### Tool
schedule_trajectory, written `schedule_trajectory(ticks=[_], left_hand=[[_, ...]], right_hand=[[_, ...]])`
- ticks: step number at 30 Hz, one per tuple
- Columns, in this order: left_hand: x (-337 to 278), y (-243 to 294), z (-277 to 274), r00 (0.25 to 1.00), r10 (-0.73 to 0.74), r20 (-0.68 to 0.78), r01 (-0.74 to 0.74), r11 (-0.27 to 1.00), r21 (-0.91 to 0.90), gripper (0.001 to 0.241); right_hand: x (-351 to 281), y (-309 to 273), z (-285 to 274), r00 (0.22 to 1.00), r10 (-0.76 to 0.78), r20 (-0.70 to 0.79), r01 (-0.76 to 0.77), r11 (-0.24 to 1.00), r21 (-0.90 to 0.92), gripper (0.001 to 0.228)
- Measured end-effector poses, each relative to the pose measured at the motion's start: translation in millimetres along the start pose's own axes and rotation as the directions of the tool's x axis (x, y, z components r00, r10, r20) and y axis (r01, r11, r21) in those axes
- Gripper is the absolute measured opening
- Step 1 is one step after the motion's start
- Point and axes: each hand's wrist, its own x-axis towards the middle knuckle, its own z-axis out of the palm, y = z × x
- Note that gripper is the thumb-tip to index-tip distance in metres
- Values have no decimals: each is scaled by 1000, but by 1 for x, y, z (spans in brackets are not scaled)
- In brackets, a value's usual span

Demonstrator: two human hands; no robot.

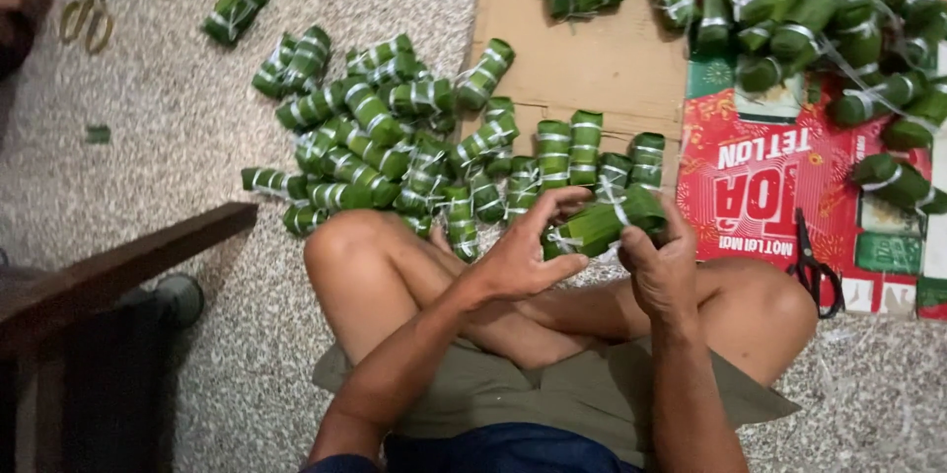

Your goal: The person packages bundles of food wrapped in green leaves by tying them with white string and using scissors to trim the excess string.

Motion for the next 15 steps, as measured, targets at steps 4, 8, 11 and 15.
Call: schedule_trajectory(ticks=[4, 8, 11, 15], left_hand=[[-2, 14, 4, 997, -71, 35, 72, 997, -23, 88], [-4, -1, 12, 987, -154, -42, 149, 983, -107, 82], [-2, -13, 12, 997, -38, -67, 34, 998, -58, 64], [-2, -3, 9, 999, -46, -1, 45, 984, -171, 82]], right_hand=[[-3, -4, 16, 998, -38, -55, 38, 999, 5, 69], [-1, 5, 7, 998, -38, -48, 36, 998, -60, 69], [2, 21, -10, 997, -23, -80, 14, 994, -112, 56], [9, 30, -27, 995, 82, 58, -80, 996, -32, 50]])
